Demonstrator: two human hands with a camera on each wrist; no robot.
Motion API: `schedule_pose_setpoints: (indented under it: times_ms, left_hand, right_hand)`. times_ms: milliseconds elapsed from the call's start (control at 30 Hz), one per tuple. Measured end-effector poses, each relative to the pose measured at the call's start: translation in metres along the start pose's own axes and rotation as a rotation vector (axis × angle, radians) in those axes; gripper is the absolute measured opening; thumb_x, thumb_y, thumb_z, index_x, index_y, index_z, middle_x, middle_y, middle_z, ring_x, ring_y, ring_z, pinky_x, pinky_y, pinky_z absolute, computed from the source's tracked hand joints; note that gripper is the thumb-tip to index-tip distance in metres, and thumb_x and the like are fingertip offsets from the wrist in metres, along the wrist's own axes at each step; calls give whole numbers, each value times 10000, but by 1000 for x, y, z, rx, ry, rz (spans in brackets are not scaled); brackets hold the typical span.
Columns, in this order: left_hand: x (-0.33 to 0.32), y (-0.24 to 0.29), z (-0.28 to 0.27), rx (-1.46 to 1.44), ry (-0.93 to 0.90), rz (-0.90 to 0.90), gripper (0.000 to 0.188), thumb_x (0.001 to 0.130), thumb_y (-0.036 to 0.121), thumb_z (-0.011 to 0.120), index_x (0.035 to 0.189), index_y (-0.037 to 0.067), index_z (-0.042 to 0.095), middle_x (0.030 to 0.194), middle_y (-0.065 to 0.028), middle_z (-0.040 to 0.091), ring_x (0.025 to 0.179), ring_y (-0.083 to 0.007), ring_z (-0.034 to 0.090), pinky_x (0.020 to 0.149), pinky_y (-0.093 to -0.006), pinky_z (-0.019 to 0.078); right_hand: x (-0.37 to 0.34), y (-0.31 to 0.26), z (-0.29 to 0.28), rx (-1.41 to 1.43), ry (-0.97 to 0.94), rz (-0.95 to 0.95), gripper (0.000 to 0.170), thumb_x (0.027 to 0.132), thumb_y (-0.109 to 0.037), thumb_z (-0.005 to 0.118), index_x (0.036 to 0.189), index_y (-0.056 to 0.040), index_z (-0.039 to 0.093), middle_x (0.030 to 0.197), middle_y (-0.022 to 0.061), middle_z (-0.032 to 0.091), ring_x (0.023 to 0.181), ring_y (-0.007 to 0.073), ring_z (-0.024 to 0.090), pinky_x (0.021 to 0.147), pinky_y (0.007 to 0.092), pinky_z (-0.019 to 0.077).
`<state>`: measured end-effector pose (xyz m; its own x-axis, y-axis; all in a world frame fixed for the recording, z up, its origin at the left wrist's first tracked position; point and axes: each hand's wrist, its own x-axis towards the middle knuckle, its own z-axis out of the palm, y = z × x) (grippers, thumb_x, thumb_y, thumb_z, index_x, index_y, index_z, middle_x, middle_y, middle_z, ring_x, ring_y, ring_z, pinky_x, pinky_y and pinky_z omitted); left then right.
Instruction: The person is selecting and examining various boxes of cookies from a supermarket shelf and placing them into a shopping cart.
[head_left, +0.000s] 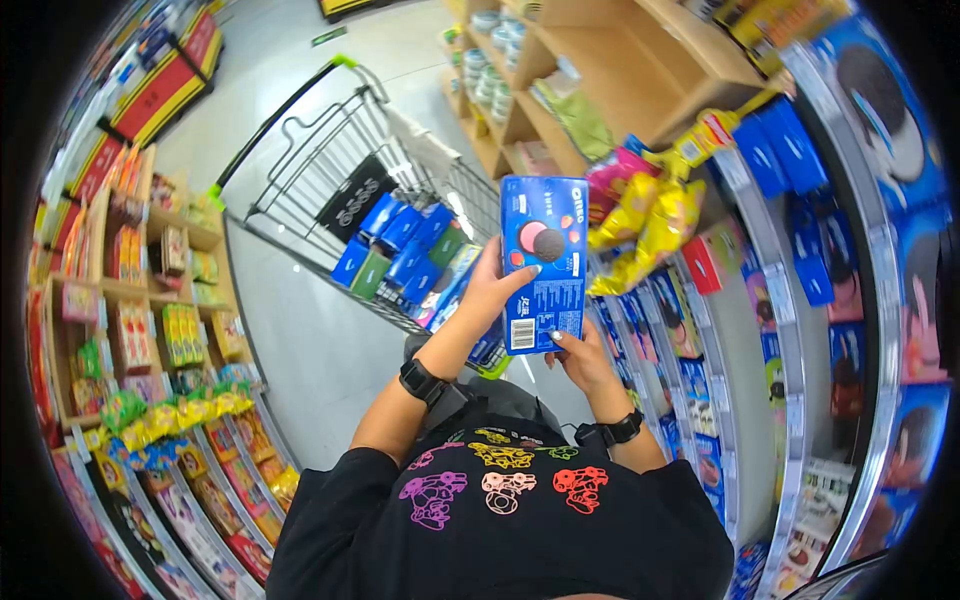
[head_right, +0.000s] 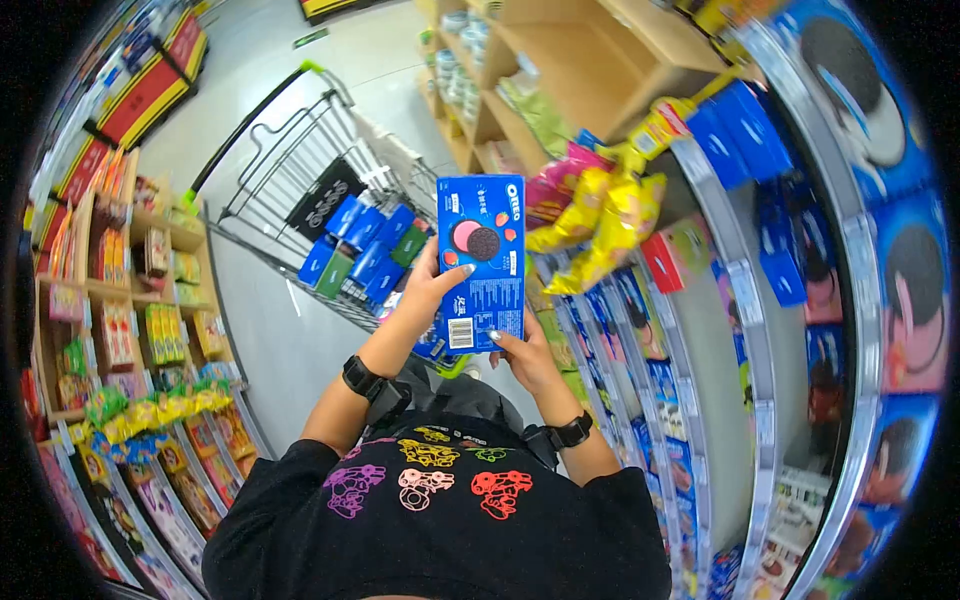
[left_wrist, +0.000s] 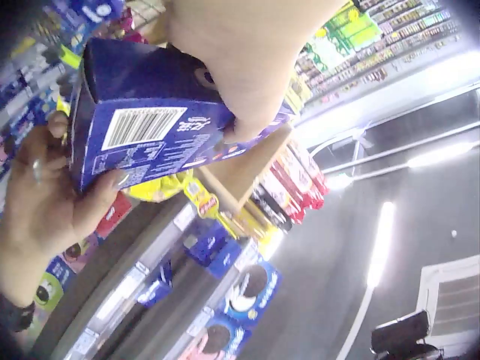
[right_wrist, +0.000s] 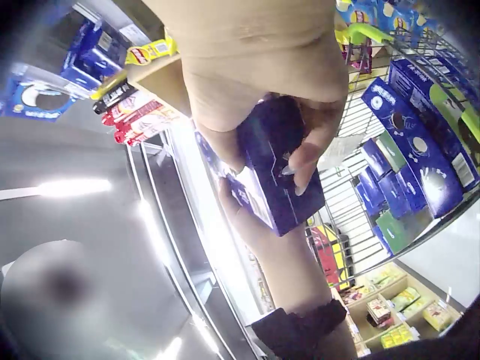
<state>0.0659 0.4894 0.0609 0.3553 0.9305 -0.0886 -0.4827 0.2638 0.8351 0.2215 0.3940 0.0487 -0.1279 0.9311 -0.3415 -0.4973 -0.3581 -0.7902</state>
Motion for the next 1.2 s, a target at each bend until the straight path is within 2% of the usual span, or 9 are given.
schedule_pose_setpoints:
  times_ms: [200, 233, 367, 433, 467, 667, 1000, 1133, 1200]
  left_hand:
    - [17, -18, -90, -216, 343, -64, 480, 856, 303, 502, 1256, 88, 345, 1207, -75, 448, 1090, -195, 451, 914, -355, 373]
    - [19, -12, -101, -267, 372, -121, 488, 856, 353, 481, 1254, 101, 351, 1216, -70, 442, 1093, -205, 450, 919, -371, 366]
    - [34, 18, -152, -598, 378, -180, 565, 835, 543, 393, 1239, 147, 380, 1231, -50, 437, 1083, -235, 453, 931, -427, 344]
    - [39, 27, -180, -859, 310, -185, 659, 787, 651, 356, 1213, 151, 408, 1195, -65, 469, 1047, -249, 472, 925, -421, 358]
    - [46, 29, -190, -873, 298, -21, 649, 784, 640, 372, 1187, 135, 437, 1136, -80, 513, 1018, -254, 492, 915, -410, 376]
    - [41, 21, -262, -857, 684, -161, 448, 837, 474, 399, 1086, 122, 519, 1085, -76, 556, 1002, -251, 515, 892, -403, 395]
    - [31, 19, -294, -969, 651, -298, 424, 836, 442, 405, 1079, 116, 522, 1072, -72, 564, 1000, -248, 520, 885, -407, 398]
    - [33, 22, -294, -1062, 567, -347, 414, 836, 429, 407, 1076, 113, 523, 1066, -71, 568, 999, -247, 523, 882, -409, 399]
    - [35, 25, -288, -1155, 500, -390, 409, 836, 423, 409, 1075, 112, 524, 1064, -70, 570, 998, -246, 524, 880, -409, 399]
  right_hand:
    - [73, 25, 43, -649, 125, -84, 477, 699, -149, 683, 1088, -26, 437, 868, 68, 585, 707, 140, 584, 569, 279, 490]
    - [90, 28, 51, -957, 98, -303, 514, 659, -196, 702, 1071, -24, 447, 839, 108, 601, 700, 200, 612, 594, 321, 491]
    - [133, 11, 127, -1396, 94, -482, 537, 619, -270, 708, 1050, -41, 482, 839, 175, 600, 701, 316, 603, 632, 369, 485]
    - [161, 17, 157, -1488, -7, -691, 548, 596, -261, 714, 1054, -56, 496, 891, 148, 599, 737, 288, 599, 633, 369, 480]
    - [175, 21, 169, -1531, -78, -795, 569, 573, -254, 720, 1058, -57, 498, 907, 139, 595, 744, 275, 595, 624, 362, 477]
    - [246, 76, 234, -1871, -286, -1151, 427, 632, -205, 603, 1019, -42, 524, 947, 119, 575, 705, 217, 558, 581, 302, 437]
    - [300, 149, 259, -1925, -571, -1115, 182, 687, -191, 523, 856, -126, 544, 758, 51, 532, 664, 170, 540, 526, 290, 383]
    - [302, 155, 255, -1946, -527, -1083, 238, 703, -200, 513, 938, -178, 550, 841, 83, 550, 552, 172, 544, 450, 323, 425]
    - [294, 182, 246, -2041, -244, -912, 286, 736, -195, 490, 1014, -237, 540, 858, 71, 547, 508, 210, 535, 441, 384, 432]
